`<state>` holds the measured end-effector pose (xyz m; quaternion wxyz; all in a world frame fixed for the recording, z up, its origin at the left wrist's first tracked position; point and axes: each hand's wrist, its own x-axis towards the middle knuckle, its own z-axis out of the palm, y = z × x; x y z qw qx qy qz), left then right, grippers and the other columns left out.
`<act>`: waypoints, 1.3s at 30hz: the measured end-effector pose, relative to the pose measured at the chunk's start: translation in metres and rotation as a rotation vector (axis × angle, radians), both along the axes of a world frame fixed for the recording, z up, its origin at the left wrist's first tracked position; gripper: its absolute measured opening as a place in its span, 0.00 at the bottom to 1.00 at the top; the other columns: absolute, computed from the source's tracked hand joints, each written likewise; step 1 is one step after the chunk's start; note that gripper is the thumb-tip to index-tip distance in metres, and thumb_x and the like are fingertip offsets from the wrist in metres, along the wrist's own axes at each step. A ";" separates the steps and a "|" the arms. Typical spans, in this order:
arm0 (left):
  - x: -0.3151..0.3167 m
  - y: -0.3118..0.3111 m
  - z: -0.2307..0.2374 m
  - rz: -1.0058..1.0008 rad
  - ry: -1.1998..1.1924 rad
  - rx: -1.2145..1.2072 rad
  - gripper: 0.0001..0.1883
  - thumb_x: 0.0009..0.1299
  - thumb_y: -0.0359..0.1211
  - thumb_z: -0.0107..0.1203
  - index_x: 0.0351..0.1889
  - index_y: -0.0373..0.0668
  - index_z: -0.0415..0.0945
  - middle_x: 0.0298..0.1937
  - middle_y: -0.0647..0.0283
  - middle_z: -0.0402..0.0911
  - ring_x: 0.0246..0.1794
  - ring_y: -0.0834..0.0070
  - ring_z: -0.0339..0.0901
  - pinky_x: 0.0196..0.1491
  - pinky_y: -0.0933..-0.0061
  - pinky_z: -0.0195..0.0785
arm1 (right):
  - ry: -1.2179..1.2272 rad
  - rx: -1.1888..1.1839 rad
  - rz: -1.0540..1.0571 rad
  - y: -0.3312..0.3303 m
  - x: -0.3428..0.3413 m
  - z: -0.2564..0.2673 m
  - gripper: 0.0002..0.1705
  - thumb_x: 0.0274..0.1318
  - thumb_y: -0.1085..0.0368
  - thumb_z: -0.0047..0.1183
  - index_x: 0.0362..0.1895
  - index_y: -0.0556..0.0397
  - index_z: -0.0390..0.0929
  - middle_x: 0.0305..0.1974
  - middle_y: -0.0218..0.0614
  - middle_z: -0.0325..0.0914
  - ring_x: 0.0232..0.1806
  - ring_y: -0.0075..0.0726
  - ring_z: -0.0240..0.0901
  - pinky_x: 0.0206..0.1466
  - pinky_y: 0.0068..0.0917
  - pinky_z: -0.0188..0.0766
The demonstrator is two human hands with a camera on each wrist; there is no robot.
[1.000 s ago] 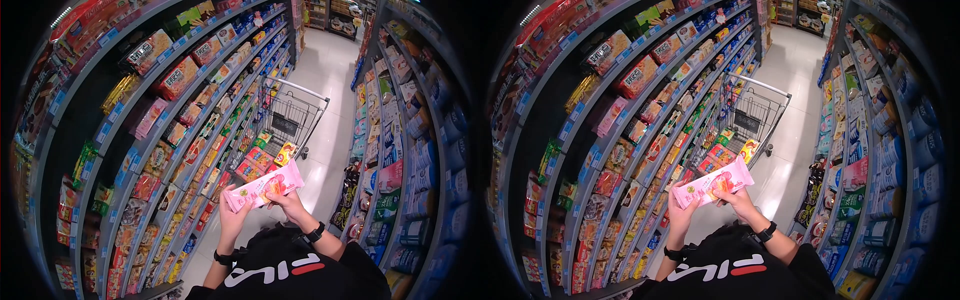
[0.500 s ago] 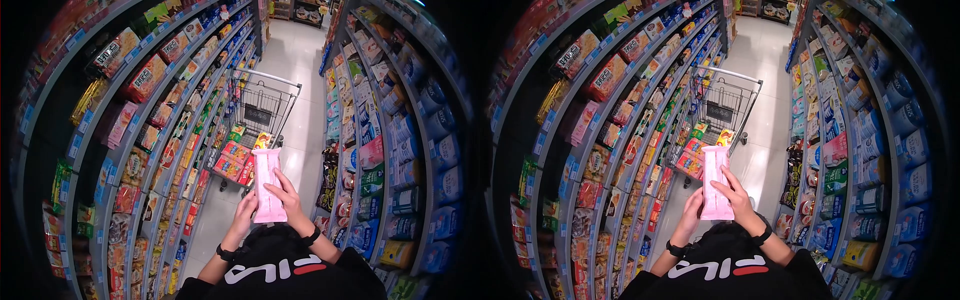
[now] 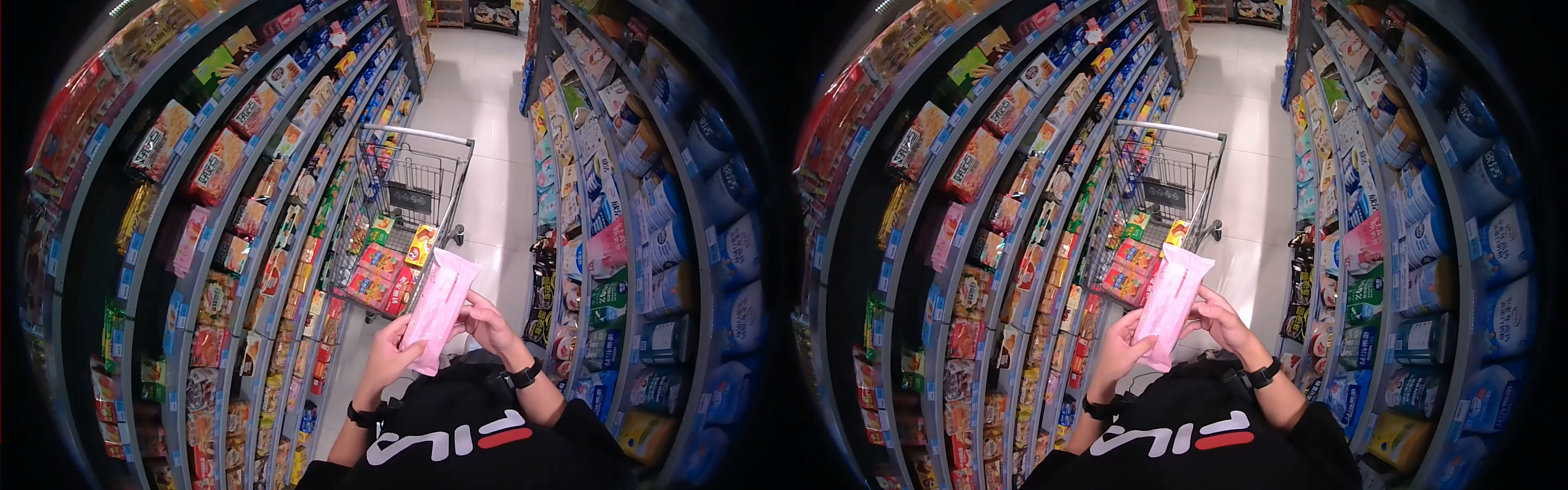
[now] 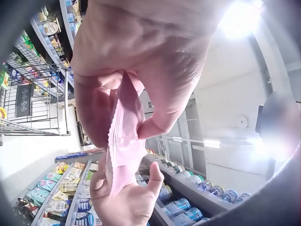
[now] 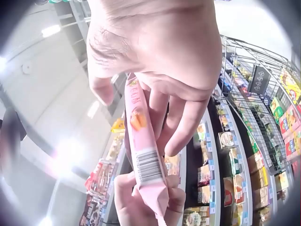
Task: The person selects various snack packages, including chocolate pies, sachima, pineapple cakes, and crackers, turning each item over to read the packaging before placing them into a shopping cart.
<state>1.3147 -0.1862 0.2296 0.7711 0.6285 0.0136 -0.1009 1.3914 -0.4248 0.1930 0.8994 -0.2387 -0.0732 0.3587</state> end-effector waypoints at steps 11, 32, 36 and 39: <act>0.073 -0.102 0.008 0.208 -0.063 0.098 0.27 0.68 0.21 0.65 0.66 0.29 0.71 0.50 0.57 0.86 0.50 0.76 0.82 0.54 0.75 0.75 | -0.073 -0.382 -0.232 -0.080 0.065 0.003 0.22 0.64 0.72 0.61 0.61 0.57 0.72 0.49 0.40 0.85 0.46 0.35 0.86 0.46 0.35 0.88; 0.180 -0.103 -0.038 0.013 -0.100 0.270 0.21 0.66 0.28 0.68 0.56 0.32 0.79 0.55 0.57 0.85 0.56 0.71 0.82 0.59 0.68 0.75 | -1.186 -0.999 -0.084 -0.044 0.196 0.069 0.41 0.51 0.49 0.71 0.67 0.52 0.76 0.54 0.48 0.83 0.53 0.53 0.82 0.58 0.40 0.76; 0.209 -0.089 -0.055 0.244 -0.368 0.601 0.19 0.63 0.33 0.66 0.52 0.38 0.83 0.51 0.50 0.85 0.55 0.48 0.81 0.57 0.53 0.74 | -1.411 -1.083 -0.094 -0.006 0.221 0.069 0.47 0.45 0.53 0.76 0.69 0.52 0.72 0.56 0.49 0.81 0.59 0.56 0.77 0.64 0.44 0.71; 0.223 -0.069 -0.063 0.177 -0.234 0.546 0.22 0.61 0.34 0.68 0.54 0.37 0.82 0.54 0.51 0.84 0.58 0.52 0.80 0.61 0.55 0.72 | -1.405 -1.089 -0.004 0.023 0.243 0.058 0.49 0.43 0.54 0.75 0.70 0.51 0.70 0.60 0.49 0.78 0.61 0.58 0.75 0.67 0.47 0.69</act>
